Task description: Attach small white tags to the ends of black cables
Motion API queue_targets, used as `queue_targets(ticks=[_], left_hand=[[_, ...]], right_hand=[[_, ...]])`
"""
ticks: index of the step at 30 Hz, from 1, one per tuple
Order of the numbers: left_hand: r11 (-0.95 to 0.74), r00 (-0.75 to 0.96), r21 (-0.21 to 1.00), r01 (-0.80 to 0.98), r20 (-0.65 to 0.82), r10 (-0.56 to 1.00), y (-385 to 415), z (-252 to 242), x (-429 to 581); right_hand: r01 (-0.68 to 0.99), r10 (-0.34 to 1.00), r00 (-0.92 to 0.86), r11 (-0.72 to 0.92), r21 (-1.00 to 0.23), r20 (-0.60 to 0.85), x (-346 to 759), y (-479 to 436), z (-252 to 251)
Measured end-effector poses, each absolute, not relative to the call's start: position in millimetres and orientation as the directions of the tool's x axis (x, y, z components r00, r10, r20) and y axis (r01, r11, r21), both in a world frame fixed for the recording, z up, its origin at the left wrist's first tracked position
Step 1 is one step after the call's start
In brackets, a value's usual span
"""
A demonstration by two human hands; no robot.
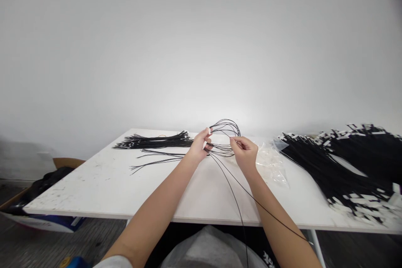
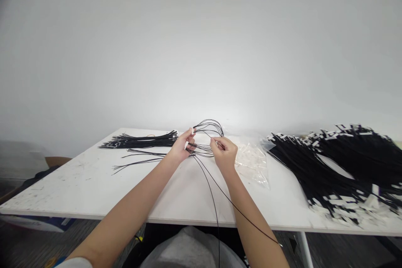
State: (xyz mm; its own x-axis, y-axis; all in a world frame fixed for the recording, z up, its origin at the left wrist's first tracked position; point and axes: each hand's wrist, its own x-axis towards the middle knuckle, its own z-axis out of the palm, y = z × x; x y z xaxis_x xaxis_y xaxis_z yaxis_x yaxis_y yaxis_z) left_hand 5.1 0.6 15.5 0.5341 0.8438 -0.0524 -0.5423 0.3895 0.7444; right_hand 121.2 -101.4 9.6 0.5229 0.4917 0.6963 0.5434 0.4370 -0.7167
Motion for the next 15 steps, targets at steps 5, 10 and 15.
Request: queue_targets(ticks=[5, 10, 15], left_hand=[[0.377, 0.537, 0.743, -0.554, -0.028, 0.843, 0.7, 14.6, 5.4], [0.345, 0.534, 0.745, -0.571, 0.018, 0.845, 3.4, 10.9, 6.6], [0.322, 0.525, 0.75, -0.577, 0.039, 0.85, 6.3, 6.9, 7.7]], right_hand=[[0.535, 0.508, 0.522, 0.431, -0.727, 0.685, 120.0, -103.3, 11.0], [0.528, 0.51, 0.521, 0.437, -0.728, 0.684, 120.6, -103.3, 10.1], [0.541, 0.479, 0.524, 0.451, -0.71, 0.704, 121.5, -101.8, 8.3]])
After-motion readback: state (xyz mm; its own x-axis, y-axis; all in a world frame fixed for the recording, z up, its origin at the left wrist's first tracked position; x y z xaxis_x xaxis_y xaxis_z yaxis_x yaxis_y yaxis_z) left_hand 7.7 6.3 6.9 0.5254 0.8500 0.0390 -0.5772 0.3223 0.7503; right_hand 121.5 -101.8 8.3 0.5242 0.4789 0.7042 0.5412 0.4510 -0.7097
